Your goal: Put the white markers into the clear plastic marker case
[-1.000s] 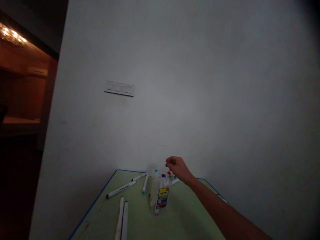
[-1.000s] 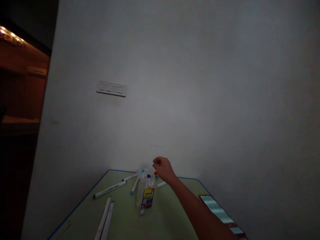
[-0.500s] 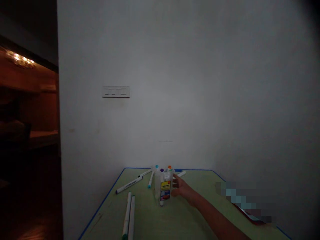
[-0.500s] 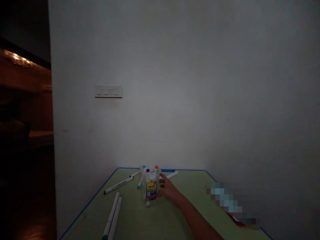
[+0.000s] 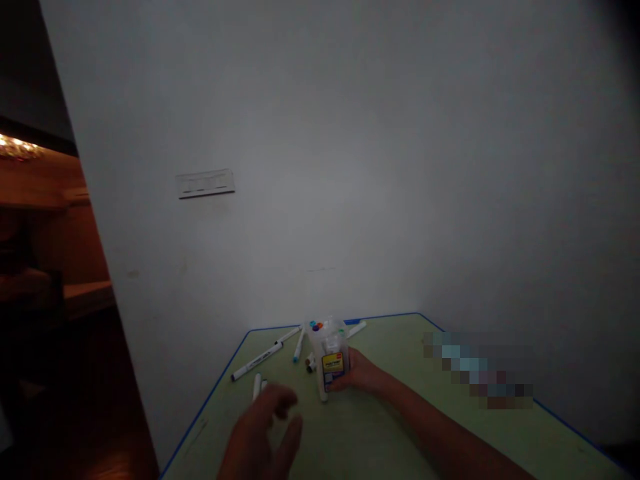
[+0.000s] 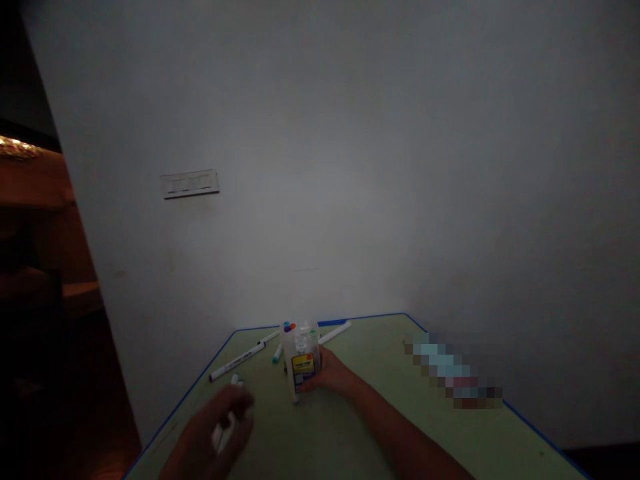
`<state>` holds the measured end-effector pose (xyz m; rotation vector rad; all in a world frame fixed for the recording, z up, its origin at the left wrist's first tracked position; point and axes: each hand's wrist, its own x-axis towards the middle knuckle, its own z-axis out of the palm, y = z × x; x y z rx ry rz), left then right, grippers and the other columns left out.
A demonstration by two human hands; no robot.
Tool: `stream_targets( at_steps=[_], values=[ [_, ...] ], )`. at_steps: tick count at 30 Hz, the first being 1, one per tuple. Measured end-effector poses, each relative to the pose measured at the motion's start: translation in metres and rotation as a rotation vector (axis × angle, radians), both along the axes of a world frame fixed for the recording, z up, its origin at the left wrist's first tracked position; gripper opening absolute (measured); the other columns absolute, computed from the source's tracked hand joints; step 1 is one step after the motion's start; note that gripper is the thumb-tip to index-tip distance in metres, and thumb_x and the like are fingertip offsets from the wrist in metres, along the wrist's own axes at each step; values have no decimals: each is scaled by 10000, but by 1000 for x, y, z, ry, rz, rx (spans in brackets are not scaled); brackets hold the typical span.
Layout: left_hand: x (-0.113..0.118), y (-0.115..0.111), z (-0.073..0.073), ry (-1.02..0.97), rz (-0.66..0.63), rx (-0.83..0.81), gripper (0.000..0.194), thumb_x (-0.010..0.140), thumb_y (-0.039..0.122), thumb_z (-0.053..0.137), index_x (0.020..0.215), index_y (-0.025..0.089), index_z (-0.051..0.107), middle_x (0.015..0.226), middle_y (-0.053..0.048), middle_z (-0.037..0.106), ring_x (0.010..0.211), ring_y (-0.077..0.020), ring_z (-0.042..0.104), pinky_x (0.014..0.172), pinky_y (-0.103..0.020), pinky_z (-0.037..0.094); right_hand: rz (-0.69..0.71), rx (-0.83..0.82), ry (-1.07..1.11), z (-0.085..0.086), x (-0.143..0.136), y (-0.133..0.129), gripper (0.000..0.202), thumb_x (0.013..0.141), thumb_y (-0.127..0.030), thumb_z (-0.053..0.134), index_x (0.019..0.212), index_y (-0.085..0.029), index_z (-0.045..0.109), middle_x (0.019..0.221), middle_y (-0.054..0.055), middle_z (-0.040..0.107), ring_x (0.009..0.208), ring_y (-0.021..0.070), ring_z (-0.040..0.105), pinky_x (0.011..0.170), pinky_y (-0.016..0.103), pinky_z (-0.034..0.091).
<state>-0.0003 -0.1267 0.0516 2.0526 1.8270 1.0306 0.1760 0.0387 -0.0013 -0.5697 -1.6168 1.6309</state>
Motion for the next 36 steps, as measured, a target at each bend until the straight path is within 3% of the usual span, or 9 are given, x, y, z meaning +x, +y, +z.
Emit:
stream_targets(
  at_steps=[3, 6, 11, 16, 21, 25, 29, 32, 36],
  values=[
    [-1, 83, 10, 62, 151, 18, 269, 810, 250, 402, 963, 131, 589, 947, -78, 634, 815, -145, 586, 749, -254, 446, -1, 25, -6, 0, 12, -4, 583, 370, -187, 814, 902, -147, 577, 839, 46, 672, 845, 234, 632, 840, 429, 459],
    [-9, 147, -4, 133, 245, -29, 316, 815, 250, 386, 1021, 106, 577, 1019, -107, 629, 913, -162, 581, 795, -248, 426, -36, 53, 0, -6, 18, -1, 599, 384, -203, 816, 924, -155, 561, 863, 47, 673, 851, 239, 632, 838, 437, 464],
    [-17, 196, -46, 215, 275, -59, 467, 781, 437, 450, 1079, 97, 572, 1100, -168, 590, 993, -258, 558, 853, -346, 409, -109, 57, -25, -17, 23, 9, 640, 379, -183, 822, 955, -152, 546, 920, 66, 671, 875, 243, 629, 841, 429, 469],
    [-19, 208, -68, 390, 181, -120, 453, 751, 391, 482, 1130, 149, 537, 1098, -159, 599, 1003, -273, 561, 835, -375, 422, -136, 24, -33, -19, 26, 9, 645, 375, -175, 822, 956, -155, 540, 966, 66, 664, 866, 231, 632, 821, 412, 488],
    [-24, 209, -71, 423, 148, -162, 342, 708, 212, 487, 1036, 168, 575, 1004, -122, 644, 907, -234, 598, 759, -320, 440, -136, 10, -72, -16, 28, 7, 608, 406, -169, 813, 953, -149, 549, 967, 67, 663, 875, 221, 629, 838, 412, 484],
    [-26, 208, -67, 400, 200, -152, 260, 699, 174, 473, 905, 136, 628, 917, -134, 665, 856, -245, 610, 730, -323, 441, -124, 34, -106, -14, 30, 6, 571, 421, -176, 807, 939, -144, 569, 962, 70, 665, 890, 225, 623, 848, 421, 477],
    [-30, 201, -43, 353, 279, -35, 279, 785, 264, 427, 918, 135, 636, 941, -123, 660, 883, -233, 598, 779, -328, 431, -131, 39, -103, -13, 30, 5, 592, 429, -163, 801, 969, -142, 559, 993, 78, 656, 892, 221, 622, 851, 412, 475],
    [-29, 183, -10, 214, 310, 313, 296, 800, 298, 445, 963, 111, 607, 898, -109, 651, 801, -190, 598, 762, -303, 445, -116, 30, -87, -12, 29, 5, 613, 428, -147, 799, 985, -145, 542, 1021, 86, 648, 893, 221, 623, 844, 405, 477],
    [-11, 147, 32, 135, 175, 808, 202, 789, 290, 506, 884, 131, 586, 744, -40, 609, 586, -118, 549, 625, -251, 468, -102, 34, -69, -15, 28, 6, 627, 444, -149, 799, 1008, -146, 525, 1024, 93, 648, 899, 227, 624, 842, 405, 476]
  ],
)
